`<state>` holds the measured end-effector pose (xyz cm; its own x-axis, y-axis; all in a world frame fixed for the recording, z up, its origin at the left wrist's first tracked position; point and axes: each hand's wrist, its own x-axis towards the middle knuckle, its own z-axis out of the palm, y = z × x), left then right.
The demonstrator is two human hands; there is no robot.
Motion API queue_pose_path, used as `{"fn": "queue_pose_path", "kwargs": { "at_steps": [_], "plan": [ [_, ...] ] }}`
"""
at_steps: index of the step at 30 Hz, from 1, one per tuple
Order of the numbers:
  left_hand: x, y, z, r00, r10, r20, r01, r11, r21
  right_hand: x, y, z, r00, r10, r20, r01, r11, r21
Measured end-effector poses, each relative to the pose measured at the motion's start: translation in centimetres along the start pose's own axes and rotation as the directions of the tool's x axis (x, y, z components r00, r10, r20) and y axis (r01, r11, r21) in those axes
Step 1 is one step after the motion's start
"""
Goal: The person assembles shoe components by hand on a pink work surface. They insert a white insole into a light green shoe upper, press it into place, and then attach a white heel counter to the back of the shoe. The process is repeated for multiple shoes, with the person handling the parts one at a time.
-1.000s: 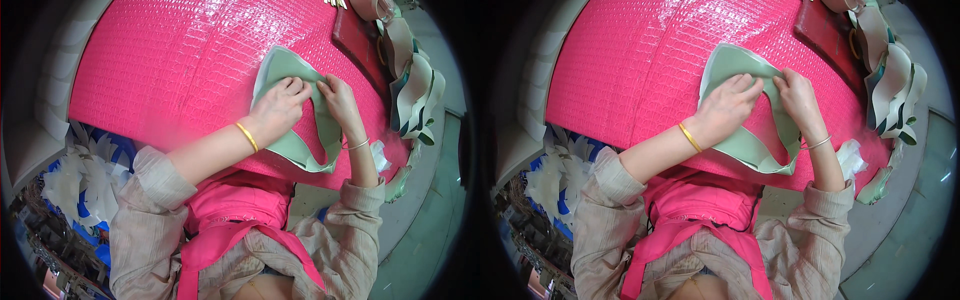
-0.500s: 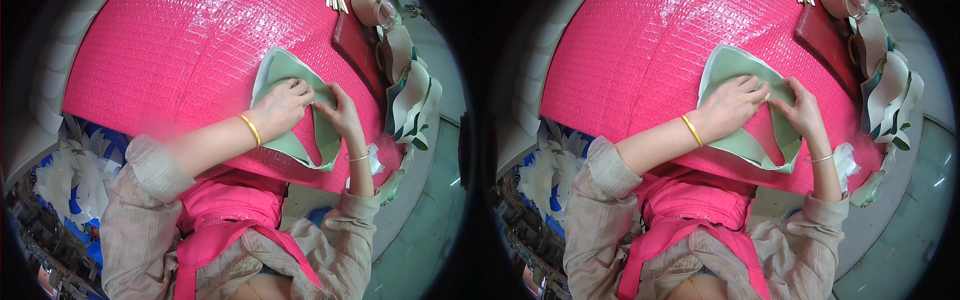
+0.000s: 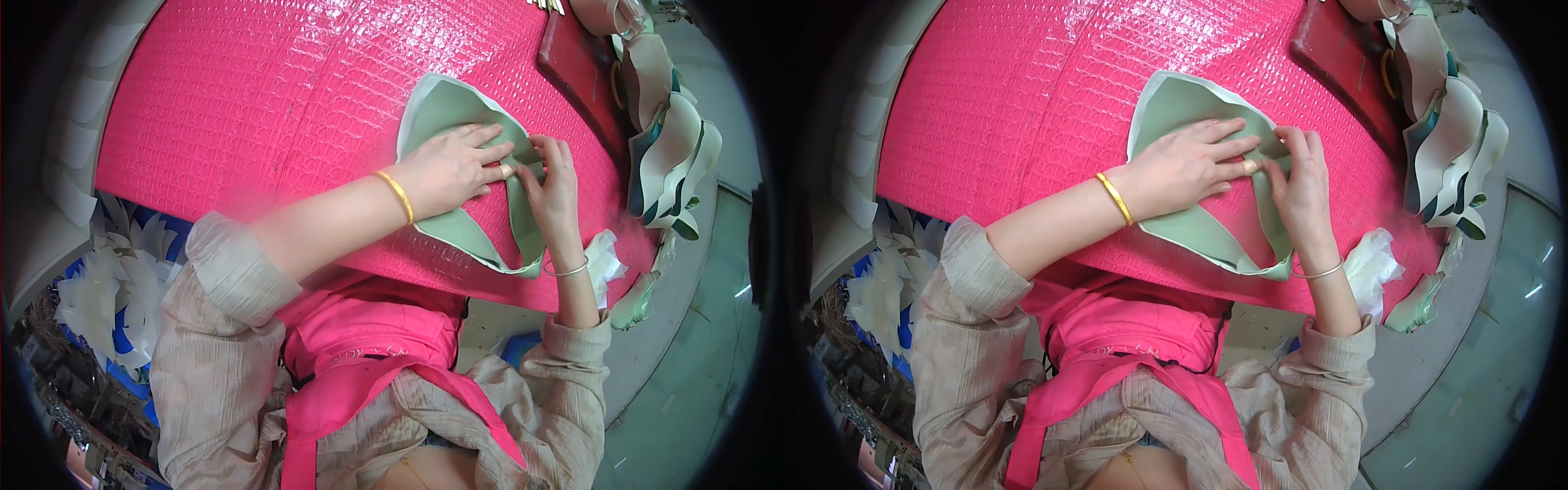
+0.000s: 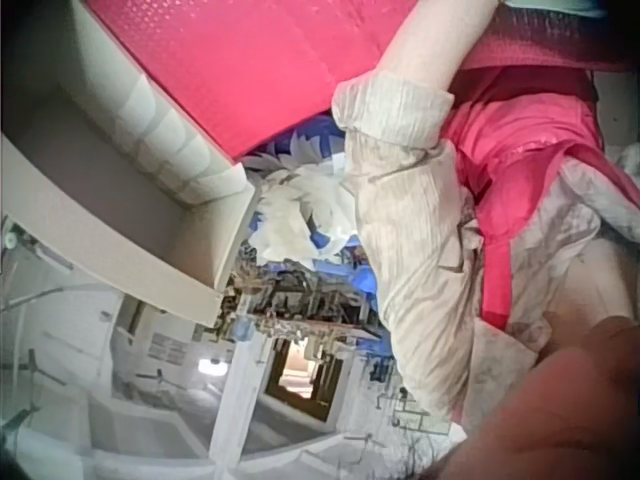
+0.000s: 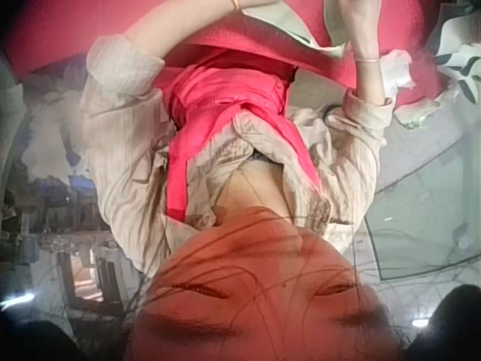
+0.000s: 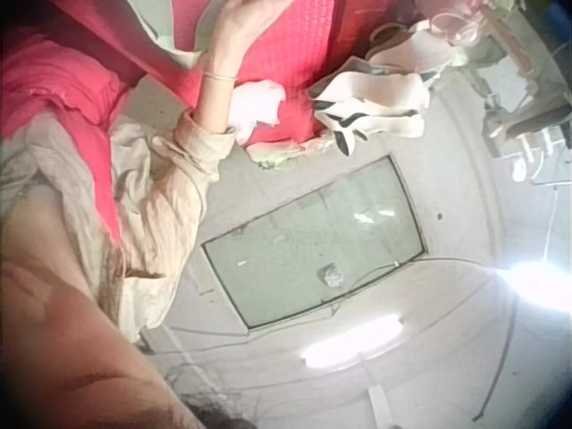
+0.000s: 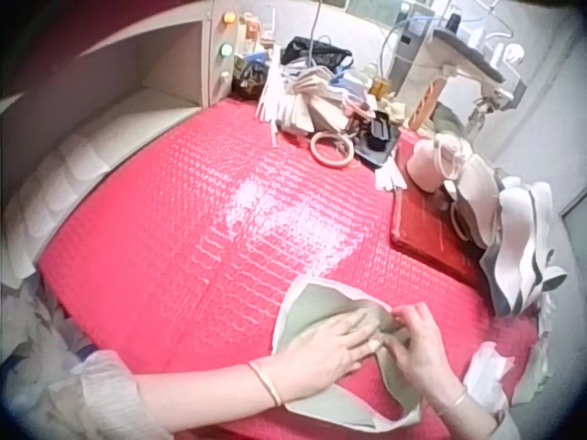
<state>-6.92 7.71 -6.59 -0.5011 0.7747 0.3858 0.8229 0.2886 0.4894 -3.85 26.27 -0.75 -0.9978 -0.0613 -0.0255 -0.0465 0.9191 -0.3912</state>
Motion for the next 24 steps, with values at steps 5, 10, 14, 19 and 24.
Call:
{"fn": "queue_pose_path", "kwargs": {
  "at_steps": [5,10,14,19,24],
  "plan": [
    [0.1,0.1,0.3,1.000,0.023,0.009,-0.023,0.999,0.039,-2.0,-0.4,-2.5,0.999,0.031,-0.043,-0.030,0.999,0.030],
    [1.1,-0.9,-0.2,0.999,0.027,0.030,-0.026,0.999,-0.036,-5.1,-0.4,-3.0,0.760,0.500,0.415,-0.649,0.620,0.441],
    [1.6,-1.3,-0.7,0.991,0.055,0.125,-0.039,0.991,-0.128,-8.7,0.2,0.5,0.891,0.303,0.337,-0.430,0.326,0.842],
    [1.2,-1.9,-1.1,0.983,0.106,0.148,-0.099,0.994,-0.053,-7.2,-1.2,-0.3,0.921,0.118,0.371,-0.231,0.932,0.279],
    [1.4,-1.8,-1.4,0.974,0.127,0.188,-0.122,0.992,-0.037,-6.4,-0.8,-0.7,0.885,0.076,0.459,-0.103,0.994,0.034]
  ]
}}
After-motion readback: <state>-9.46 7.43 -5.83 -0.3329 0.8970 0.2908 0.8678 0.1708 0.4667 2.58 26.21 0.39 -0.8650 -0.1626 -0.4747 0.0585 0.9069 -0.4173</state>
